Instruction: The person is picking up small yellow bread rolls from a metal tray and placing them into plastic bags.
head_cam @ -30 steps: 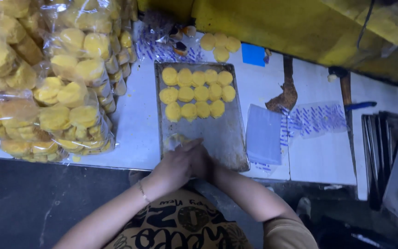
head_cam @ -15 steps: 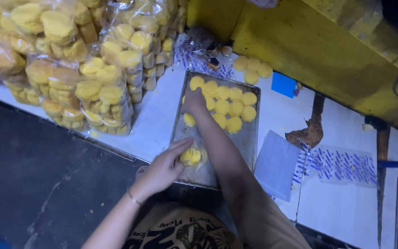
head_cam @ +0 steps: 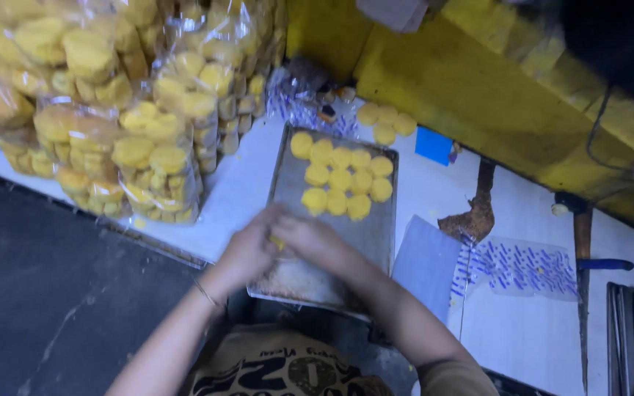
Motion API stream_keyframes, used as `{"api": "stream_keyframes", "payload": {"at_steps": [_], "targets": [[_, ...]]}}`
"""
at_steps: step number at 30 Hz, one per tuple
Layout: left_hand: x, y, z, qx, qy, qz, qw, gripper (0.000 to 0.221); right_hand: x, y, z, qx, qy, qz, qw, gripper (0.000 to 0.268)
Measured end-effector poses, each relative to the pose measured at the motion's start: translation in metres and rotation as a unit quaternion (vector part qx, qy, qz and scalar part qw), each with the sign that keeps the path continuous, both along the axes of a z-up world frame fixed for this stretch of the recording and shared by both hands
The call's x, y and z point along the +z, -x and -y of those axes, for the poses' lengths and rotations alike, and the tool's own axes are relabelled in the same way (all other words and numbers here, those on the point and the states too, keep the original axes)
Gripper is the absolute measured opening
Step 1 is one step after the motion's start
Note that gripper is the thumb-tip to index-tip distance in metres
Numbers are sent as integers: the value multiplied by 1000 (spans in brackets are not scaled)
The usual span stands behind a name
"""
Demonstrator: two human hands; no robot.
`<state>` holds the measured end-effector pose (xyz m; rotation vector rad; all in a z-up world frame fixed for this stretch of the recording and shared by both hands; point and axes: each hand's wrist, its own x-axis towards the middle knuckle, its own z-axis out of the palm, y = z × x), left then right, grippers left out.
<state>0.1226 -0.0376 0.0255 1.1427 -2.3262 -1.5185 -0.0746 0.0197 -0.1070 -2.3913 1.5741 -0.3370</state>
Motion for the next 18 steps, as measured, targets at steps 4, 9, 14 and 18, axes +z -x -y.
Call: {"api": "stream_keyframes", "payload": {"at_steps": [4, 9, 14, 18], "targets": [[16, -1, 16, -87, 128, 1, 988, 62, 73, -13, -4, -47, -10, -51, 998, 43], [-4, -12, 95, -36, 214, -107, 970, 23, 151, -16, 25, -179, 9, -148, 973, 45], [25, -7, 95, -121, 307, -160, 930, 21, 190, -31, 31, -164, 179, 15, 970, 10], [16, 34, 173, -203, 400, -145, 882, 65, 212, -58, 1, -252, 307, 129, 909, 18]]}}
